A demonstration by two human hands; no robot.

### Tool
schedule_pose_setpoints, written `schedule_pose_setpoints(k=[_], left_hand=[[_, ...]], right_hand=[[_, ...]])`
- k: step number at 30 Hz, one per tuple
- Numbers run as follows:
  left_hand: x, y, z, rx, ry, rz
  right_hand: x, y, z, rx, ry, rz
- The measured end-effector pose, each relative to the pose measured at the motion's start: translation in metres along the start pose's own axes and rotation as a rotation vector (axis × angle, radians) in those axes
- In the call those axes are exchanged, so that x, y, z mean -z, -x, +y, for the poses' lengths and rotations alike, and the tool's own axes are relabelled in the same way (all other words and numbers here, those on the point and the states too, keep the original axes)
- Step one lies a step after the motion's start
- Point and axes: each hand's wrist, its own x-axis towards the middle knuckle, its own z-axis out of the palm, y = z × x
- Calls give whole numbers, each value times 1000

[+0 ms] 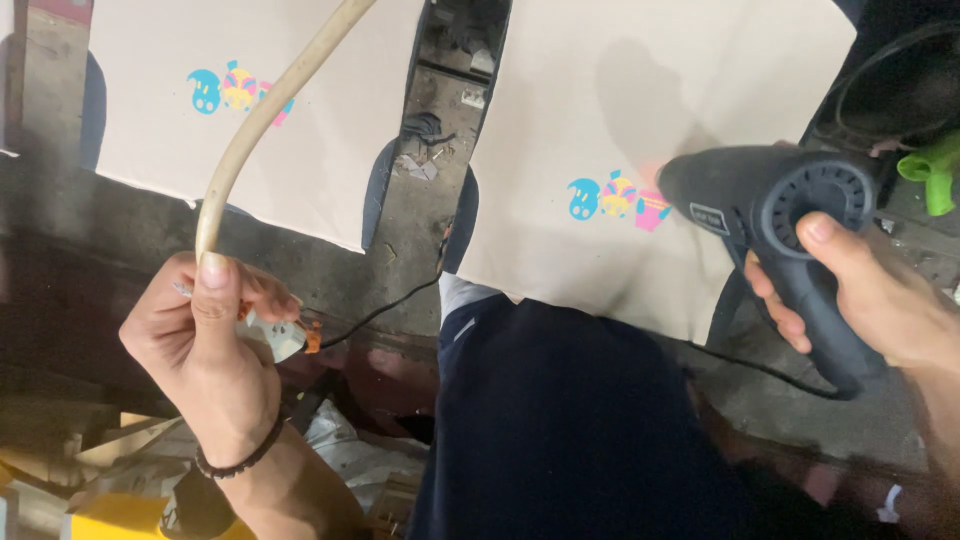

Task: Using a heat gun to dry ink on printed fabric panels.

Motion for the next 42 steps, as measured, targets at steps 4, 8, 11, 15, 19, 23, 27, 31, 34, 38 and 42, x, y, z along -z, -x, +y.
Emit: schedule_pose_setpoints(k=[4,8,11,15,19,23,27,31,34,38,42], left_hand=[[4,3,0,-5,-9,11],[3,7,3,3,-15,30],[6,9,0,21,-4,47],[5,10,3,2,-30,36],[3,11,5,-7,-12,20],[2,11,3,7,23,14],[4,13,5,6,5,8],[3,12,3,-5,-4,8],[2,11,1,-11,-11,6],[0,10,1,12,9,6],[-4,7,1,-7,-34,13]], right_hand=[[-9,2,-3,-45,-97,-132],[-12,-11,-17,60,40,72],[-6,-3,-1,-103,-48,-143],[-16,-13,-25,0,51,-166],[-17,-15,-30,-67,91,-100],[-14,-24,-25,41,134,-162],[-23,-15,-38,61,100,-59],[-19,-13,-30,3,38,-58],[-20,-6,-32,148,44,-62],[-9,6,-10,7,-30,-144],[10,4,2,15,175,55]])
